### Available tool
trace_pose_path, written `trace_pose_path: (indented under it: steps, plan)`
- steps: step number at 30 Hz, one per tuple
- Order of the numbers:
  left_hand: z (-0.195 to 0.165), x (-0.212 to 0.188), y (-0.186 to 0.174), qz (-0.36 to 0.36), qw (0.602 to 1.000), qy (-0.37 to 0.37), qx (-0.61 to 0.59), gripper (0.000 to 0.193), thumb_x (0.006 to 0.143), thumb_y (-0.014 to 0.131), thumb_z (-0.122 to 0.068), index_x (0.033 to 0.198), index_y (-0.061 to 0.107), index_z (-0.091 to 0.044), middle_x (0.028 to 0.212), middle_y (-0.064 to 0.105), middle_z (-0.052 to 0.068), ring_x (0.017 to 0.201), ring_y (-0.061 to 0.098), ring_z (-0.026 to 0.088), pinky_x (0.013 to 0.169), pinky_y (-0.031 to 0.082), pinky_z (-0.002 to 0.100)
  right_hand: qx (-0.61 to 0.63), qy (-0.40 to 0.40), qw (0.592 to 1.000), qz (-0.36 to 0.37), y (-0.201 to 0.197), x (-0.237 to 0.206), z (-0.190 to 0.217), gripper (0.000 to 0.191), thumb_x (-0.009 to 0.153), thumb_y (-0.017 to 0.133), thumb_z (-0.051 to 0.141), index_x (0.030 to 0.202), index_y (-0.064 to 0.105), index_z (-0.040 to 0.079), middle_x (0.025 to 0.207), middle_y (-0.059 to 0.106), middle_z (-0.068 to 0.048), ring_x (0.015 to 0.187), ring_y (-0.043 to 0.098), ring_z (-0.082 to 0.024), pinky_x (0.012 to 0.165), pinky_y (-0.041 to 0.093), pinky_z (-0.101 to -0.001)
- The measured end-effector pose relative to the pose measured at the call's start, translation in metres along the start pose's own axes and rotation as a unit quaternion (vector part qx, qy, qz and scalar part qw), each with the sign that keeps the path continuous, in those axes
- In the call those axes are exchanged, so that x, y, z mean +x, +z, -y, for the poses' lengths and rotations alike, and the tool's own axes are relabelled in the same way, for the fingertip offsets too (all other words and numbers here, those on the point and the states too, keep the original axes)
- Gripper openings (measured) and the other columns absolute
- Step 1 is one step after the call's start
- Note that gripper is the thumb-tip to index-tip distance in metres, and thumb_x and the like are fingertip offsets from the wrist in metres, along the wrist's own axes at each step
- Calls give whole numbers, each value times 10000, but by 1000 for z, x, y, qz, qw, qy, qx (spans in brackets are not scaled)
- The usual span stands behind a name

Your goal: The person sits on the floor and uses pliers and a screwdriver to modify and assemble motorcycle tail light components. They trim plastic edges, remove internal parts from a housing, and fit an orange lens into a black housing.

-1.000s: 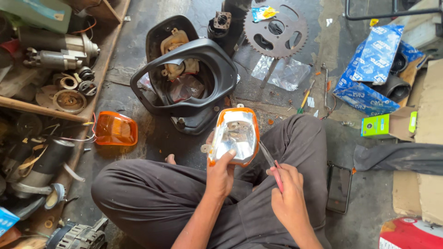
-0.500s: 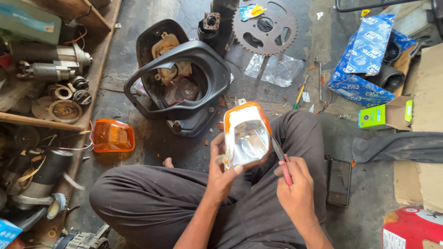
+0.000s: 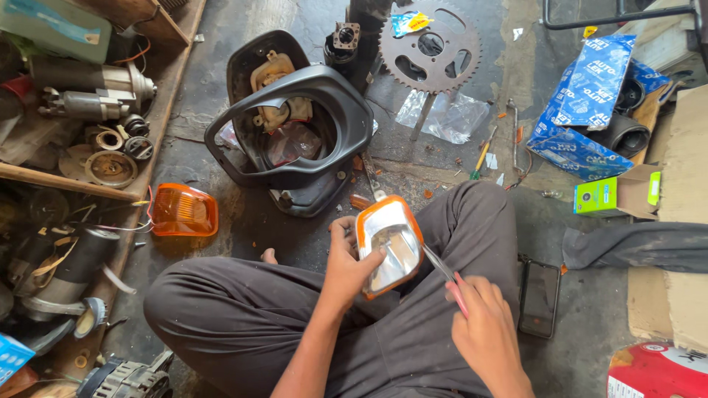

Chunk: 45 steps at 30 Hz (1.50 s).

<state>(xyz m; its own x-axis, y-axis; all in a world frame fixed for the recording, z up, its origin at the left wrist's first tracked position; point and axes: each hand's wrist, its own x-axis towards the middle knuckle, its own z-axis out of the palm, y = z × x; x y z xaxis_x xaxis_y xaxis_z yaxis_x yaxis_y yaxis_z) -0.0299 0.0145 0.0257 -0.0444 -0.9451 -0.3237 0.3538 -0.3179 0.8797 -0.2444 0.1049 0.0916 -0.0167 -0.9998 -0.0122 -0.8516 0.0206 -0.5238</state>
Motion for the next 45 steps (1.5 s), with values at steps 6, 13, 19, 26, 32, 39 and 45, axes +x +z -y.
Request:
trace_pose_path:
  steps: [6, 13, 19, 26, 32, 39, 45]
  plan:
    - [5, -1, 2, 56, 995, 76, -30, 674, 768, 663, 34, 1421, 495, 9, 1273, 633, 88, 1190, 620, 165, 1035, 498, 317, -41, 6, 996, -81, 9, -17, -2, 452, 680, 576, -49, 1099, 708, 58, 1192, 624, -101, 1040, 559, -337, 898, 438, -459]
    - [8, -3, 3, 67, 996, 28, -55, 676, 745, 667, 17, 1410, 546, 21, 1262, 659, 87, 1157, 629, 166, 1028, 487, 319, -40, -31, 991, -122, 4, -2, 5, 441, 683, 592, -40, 1103, 711, 21, 1207, 618, -112, 1082, 554, -346, 908, 429, -458]
    - [6, -2, 2, 69, 996, 29, -50, 673, 740, 661, 1, 1405, 562, 28, 1253, 671, 98, 1149, 645, 176, 1027, 498, 331, -47, -41, 991, -121, -4, 9, 4, 390, 701, 610, -44, 1069, 720, 25, 1197, 627, -101, 1093, 562, -337, 914, 426, -460]
    - [1, -4, 6, 70, 995, 16, -64, 664, 765, 699, -28, 1409, 548, 34, 1245, 667, 107, 1125, 646, 177, 1007, 510, 337, 20, -13, 997, -67, -5, 8, 1, 417, 688, 575, -68, 1058, 732, 42, 1207, 630, -97, 1070, 569, -327, 929, 452, -443]
    - [-1, -3, 9, 53, 994, -9, -98, 675, 776, 682, -43, 1430, 526, 20, 1233, 658, 106, 1085, 647, 176, 953, 525, 335, -32, -35, 992, -116, -5, 7, 1, 405, 685, 602, -49, 1059, 730, 38, 1187, 628, -98, 1085, 562, -332, 918, 424, -454]
    - [4, -4, 9, 72, 996, 30, -35, 659, 781, 687, -23, 1419, 530, 30, 1268, 657, 103, 1161, 634, 176, 1023, 501, 334, -112, -42, 981, -156, -2, 13, 3, 237, 774, 687, 22, 1007, 726, 32, 1179, 632, -72, 1084, 566, -301, 896, 405, -463]
    - [9, -5, 10, 69, 996, 50, -12, 702, 746, 628, 5, 1435, 496, 3, 1286, 641, 80, 1187, 617, 157, 1045, 475, 309, -128, -63, 975, -170, 0, 16, 0, 180, 792, 704, 23, 970, 727, 26, 1048, 630, -71, 946, 574, -299, 780, 412, -442]
